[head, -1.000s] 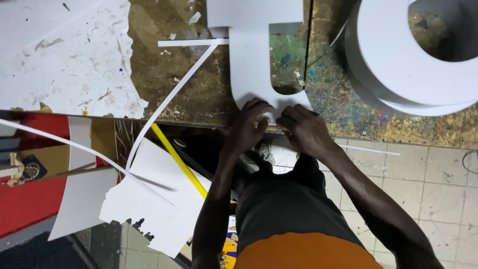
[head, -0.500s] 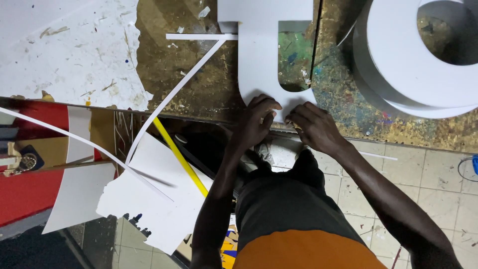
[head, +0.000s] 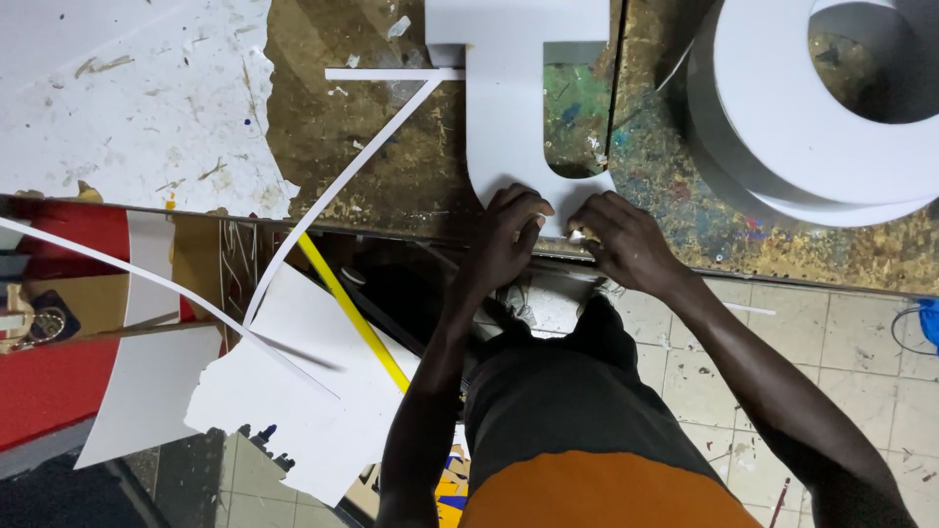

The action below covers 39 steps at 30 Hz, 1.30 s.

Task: Peeling off the protective plastic film from large 3D sign letters on a workbench.

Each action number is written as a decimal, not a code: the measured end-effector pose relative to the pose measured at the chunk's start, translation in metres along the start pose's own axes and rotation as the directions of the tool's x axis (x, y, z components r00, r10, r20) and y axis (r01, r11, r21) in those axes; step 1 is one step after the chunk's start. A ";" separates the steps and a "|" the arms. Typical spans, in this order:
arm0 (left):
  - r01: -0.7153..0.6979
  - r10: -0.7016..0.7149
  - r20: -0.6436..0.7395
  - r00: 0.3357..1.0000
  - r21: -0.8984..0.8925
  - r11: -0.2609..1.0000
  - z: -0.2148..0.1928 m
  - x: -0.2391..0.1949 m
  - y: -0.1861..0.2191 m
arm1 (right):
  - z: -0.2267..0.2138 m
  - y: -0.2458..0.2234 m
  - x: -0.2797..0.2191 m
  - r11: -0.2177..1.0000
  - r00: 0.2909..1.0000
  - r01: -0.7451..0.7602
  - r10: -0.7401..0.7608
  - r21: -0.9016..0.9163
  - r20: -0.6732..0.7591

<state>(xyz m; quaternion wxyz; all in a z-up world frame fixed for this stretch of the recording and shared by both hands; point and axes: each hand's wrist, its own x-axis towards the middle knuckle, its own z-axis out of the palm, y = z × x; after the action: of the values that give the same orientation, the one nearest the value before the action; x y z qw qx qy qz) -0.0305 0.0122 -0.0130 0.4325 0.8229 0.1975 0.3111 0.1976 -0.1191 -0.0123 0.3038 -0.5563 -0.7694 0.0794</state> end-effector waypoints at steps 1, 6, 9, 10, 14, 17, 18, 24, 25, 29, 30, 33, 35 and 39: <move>0.002 -0.002 -0.003 1.000 0.001 1.000 0.000 -0.002 -0.001 | -0.002 -0.004 0.000 1.000 1.000 0.003 -0.003 0.001 0.002; -0.007 0.007 -0.004 1.000 0.031 0.999 0.001 0.003 -0.003 | 0.004 -0.014 0.001 0.976 0.998 0.053 -0.050 -0.209 0.023; -0.020 0.020 -0.008 1.000 -0.029 0.999 0.008 0.002 -0.005 | 0.033 -0.003 -0.014 0.956 0.998 0.051 -0.057 -0.289 -0.012; -0.022 0.022 -0.003 1.000 -0.030 0.999 0.009 0.002 -0.005 | 0.036 -0.001 -0.016 0.956 0.998 0.046 -0.053 -0.290 -0.015; -0.035 0.034 0.011 0.999 0.047 0.998 0.011 0.002 -0.006 | 0.038 0.006 -0.020 0.965 1.000 0.012 -0.012 -0.262 0.002; -0.054 0.054 0.011 0.998 0.012 0.998 0.010 0.004 -0.003 | 0.030 0.005 -0.019 0.975 0.998 -0.042 0.049 -0.220 0.029; -0.053 0.053 0.010 0.999 0.007 0.999 0.009 0.005 -0.003 | 0.027 0.005 -0.017 0.978 0.996 -0.069 0.077 -0.195 0.034; -0.040 0.037 0.044 0.998 0.058 0.998 0.010 0.001 -0.009 | 0.011 0.001 -0.010 0.980 0.981 -0.193 0.193 0.053 0.013; -0.041 0.039 0.046 0.998 0.057 0.998 0.014 0.000 -0.012 | 0.009 -0.002 -0.009 0.979 0.981 -0.195 0.195 0.052 0.012; 0.053 -0.061 0.057 0.997 0.133 0.990 0.023 -0.001 -0.015 | -0.003 -0.016 -0.002 0.924 0.954 -0.270 0.295 0.269 -0.054; 0.073 -0.082 0.057 0.995 0.143 0.987 0.024 -0.001 -0.014 | -0.007 -0.022 0.000 0.895 0.938 -0.302 0.340 0.330 -0.065; 0.078 -0.087 0.068 0.994 0.125 0.989 0.024 0.003 -0.012 | -0.006 -0.020 -0.002 0.795 0.887 -0.383 0.459 0.469 -0.053; 0.067 -0.082 0.088 0.993 0.163 0.984 0.021 0.004 -0.011 | -0.006 -0.014 -0.007 0.761 0.871 -0.394 0.489 0.515 -0.055; 0.136 -0.172 0.139 0.975 0.234 0.963 0.025 0.005 -0.011 | -0.007 0.004 -0.024 0.685 0.797 -0.435 0.595 0.584 -0.104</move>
<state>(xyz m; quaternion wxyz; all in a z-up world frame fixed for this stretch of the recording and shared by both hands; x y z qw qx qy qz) -0.0103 0.0065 -0.0318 0.3747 0.8704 0.2598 0.1859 0.2094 -0.1412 -0.0170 0.5179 -0.6501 -0.4735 0.2914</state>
